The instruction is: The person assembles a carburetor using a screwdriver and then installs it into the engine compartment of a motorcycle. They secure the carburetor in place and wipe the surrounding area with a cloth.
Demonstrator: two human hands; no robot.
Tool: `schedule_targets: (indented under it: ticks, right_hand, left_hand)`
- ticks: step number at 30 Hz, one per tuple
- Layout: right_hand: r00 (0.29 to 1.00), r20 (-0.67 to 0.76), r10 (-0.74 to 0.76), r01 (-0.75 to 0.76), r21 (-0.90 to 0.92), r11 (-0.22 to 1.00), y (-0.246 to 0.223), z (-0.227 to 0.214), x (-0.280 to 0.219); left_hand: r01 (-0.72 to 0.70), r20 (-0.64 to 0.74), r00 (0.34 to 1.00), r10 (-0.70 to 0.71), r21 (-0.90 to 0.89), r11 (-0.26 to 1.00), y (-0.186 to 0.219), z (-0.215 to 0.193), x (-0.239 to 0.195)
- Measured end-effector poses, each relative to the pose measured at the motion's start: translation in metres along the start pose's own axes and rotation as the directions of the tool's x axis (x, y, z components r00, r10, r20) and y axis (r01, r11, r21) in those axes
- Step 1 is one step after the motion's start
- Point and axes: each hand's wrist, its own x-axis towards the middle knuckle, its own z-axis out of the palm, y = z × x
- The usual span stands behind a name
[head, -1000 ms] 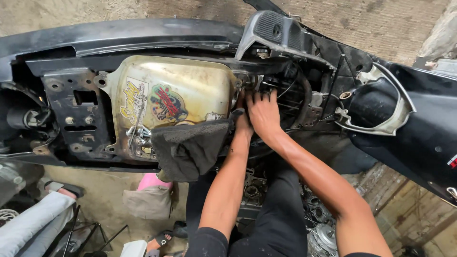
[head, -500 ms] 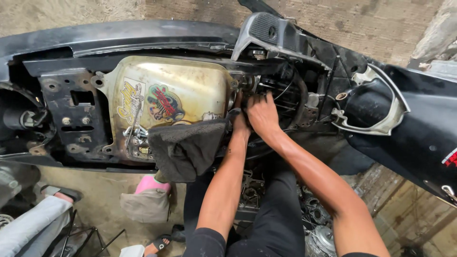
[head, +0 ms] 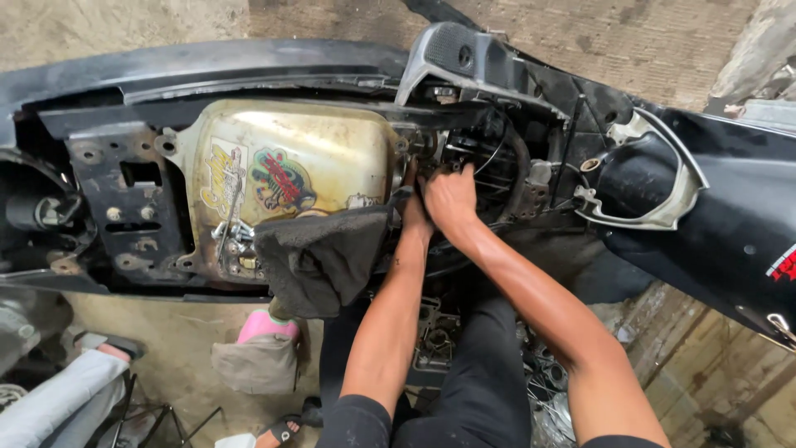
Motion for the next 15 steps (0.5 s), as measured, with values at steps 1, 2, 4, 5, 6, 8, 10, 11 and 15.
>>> schedule_targets:
  ticks: [1,2,4,5,6,8,10,11,15]
  right_hand:
    - [1.000,0.000,0.002,-0.002,0.001,1.000,0.003,-0.008,-0.002]
    - [0.996,-0.075,-0.043,0.044,0.015,0.999,0.005,-0.015,-0.004]
    - [0.985,-0.146,-0.089,0.093,0.022,0.995,0.010,-0.012,-0.009]
    - [0.982,-0.158,-0.105,0.111,0.024,0.994,0.012,-0.002,-0.007]
    - [0.978,-0.171,-0.122,0.128,0.026,0.991,0.013,0.008,-0.006]
    - [0.985,-0.140,-0.097,0.097,-0.003,0.995,0.010,0.007,-0.002]
    - [0.990,-0.119,-0.070,0.066,-0.039,0.997,0.006,0.006,0.002]
    - [0.993,-0.093,-0.073,0.069,-0.044,0.997,0.002,0.005,0.003]
    - [0.984,-0.104,-0.143,0.143,-0.005,0.990,0.010,-0.022,-0.013]
  left_hand:
    - [0.000,0.000,1.000,0.000,0.002,1.000,-0.001,0.000,0.000]
    - [-0.002,-0.004,1.000,0.002,0.009,1.000,-0.001,-0.001,0.000]
    - [-0.001,-0.010,1.000,0.001,0.012,1.000,-0.005,-0.002,-0.001]
    - [-0.008,-0.013,1.000,0.009,0.014,1.000,-0.003,0.000,0.000]
    - [-0.016,-0.016,1.000,0.017,0.016,1.000,-0.002,0.002,0.002]
    - [-0.015,-0.029,0.999,0.016,0.027,1.000,-0.004,0.001,0.003]
    - [-0.021,-0.032,0.999,0.022,0.034,0.999,-0.004,0.000,0.004]
    - [-0.026,-0.032,0.999,0.027,0.044,0.999,-0.003,-0.001,0.002]
    - [-0.030,-0.041,0.999,0.033,0.067,0.997,-0.005,-0.006,-0.001]
